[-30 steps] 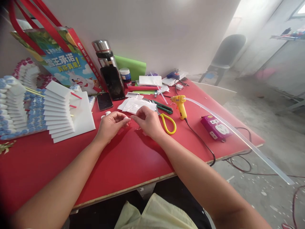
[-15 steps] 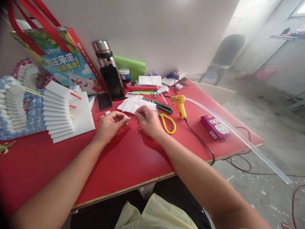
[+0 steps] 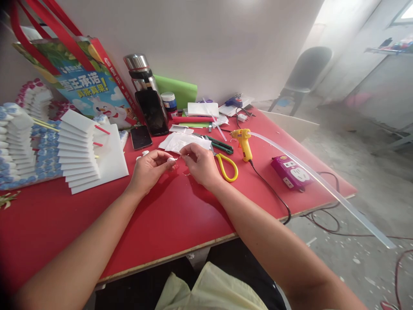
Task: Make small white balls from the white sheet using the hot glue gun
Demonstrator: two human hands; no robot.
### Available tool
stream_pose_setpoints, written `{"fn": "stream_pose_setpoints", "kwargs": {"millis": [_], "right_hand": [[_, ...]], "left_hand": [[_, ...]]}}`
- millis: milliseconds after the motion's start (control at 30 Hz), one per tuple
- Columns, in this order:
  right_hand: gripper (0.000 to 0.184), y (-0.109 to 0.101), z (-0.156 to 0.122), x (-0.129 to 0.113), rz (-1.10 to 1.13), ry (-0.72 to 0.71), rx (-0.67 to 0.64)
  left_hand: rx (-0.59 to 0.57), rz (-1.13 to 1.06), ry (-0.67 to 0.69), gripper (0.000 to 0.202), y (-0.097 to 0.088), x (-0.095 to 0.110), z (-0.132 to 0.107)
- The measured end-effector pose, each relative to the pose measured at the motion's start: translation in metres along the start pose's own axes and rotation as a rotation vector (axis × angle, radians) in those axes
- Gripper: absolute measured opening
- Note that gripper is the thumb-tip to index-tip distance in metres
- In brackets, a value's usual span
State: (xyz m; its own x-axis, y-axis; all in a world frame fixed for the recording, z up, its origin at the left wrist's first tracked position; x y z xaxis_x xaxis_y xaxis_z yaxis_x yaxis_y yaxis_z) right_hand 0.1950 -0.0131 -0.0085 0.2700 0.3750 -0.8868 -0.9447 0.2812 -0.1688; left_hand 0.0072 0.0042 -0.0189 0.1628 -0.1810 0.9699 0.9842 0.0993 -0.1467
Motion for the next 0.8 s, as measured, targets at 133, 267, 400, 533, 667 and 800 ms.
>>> {"fn": "stream_pose_setpoints", "kwargs": {"millis": [133, 267, 400, 533, 667, 800], "right_hand": [[0.015, 0.000, -0.002, -0.001, -0.011, 0.026, -0.029], [0.023, 0.003, -0.005, 0.001, -0.100, -0.007, -0.076], [0.021, 0.007, -0.008, 0.005, -0.157, -0.109, -0.114], [0.015, 0.008, -0.010, 0.006, -0.161, -0.129, -0.109], [0.013, 0.009, -0.011, 0.005, -0.154, -0.127, -0.107], [0.010, 0.010, -0.012, 0.004, -0.108, -0.083, -0.103]], "left_hand": [[-0.016, 0.022, 0.046, 0.041, 0.001, 0.003, -0.003], [-0.053, 0.019, 0.114, 0.040, 0.004, 0.006, -0.006], [-0.076, 0.075, 0.183, 0.036, 0.007, 0.006, -0.010], [-0.065, 0.168, 0.266, 0.028, 0.008, 0.005, -0.012], [-0.051, 0.242, 0.322, 0.027, 0.008, 0.004, -0.014], [-0.035, 0.262, 0.342, 0.026, 0.010, 0.007, -0.017]]}}
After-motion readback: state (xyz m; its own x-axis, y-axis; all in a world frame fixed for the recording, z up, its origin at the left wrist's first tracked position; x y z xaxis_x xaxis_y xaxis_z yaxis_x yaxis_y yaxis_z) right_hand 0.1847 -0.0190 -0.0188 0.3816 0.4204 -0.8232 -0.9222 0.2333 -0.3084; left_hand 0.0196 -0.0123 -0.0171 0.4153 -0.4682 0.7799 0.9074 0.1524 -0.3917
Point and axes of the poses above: each hand's wrist, its own z-axis towards the middle knuckle, its own y-axis out of the palm, x = y × z, the point moved 1 cm from there along z, towards the middle knuckle, and after that the axes turned 12 degrees about x, right-handed, at the moved point
